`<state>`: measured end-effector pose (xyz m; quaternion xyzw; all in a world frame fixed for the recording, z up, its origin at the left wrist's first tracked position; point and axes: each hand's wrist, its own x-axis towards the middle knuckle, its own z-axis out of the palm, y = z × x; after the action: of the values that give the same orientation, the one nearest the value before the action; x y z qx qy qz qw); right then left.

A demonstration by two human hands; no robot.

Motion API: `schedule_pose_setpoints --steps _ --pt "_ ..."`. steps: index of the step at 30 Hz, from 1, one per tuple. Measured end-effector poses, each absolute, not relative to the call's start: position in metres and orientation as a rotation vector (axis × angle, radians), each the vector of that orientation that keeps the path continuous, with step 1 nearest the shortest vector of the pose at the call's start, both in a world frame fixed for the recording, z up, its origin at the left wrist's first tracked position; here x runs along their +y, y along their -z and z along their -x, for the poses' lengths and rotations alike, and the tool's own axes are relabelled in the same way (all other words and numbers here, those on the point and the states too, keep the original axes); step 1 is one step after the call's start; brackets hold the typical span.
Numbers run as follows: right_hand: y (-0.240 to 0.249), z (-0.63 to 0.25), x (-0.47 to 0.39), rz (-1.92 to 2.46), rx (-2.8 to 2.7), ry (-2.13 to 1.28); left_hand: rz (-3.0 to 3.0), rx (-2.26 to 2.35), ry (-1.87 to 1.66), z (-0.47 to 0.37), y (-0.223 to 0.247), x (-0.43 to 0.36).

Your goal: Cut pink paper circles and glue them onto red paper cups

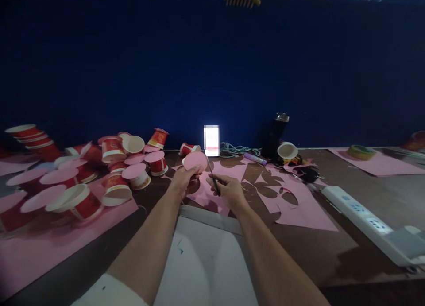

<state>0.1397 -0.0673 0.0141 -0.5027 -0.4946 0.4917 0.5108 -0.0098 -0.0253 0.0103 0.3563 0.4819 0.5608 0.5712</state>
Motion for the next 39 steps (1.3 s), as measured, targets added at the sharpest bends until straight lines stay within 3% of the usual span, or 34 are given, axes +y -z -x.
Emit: schedule_pose_setpoints --steps 27,39 --pt "-0.008 -0.140 -0.064 1.169 -1.131 -1.191 -0.758 1.093 -1.371 0.010 -0.009 -0.024" --pt "-0.006 -0.145 -0.059 1.232 -0.941 -1.086 -0.450 0.935 -1.413 0.017 -0.008 -0.021"
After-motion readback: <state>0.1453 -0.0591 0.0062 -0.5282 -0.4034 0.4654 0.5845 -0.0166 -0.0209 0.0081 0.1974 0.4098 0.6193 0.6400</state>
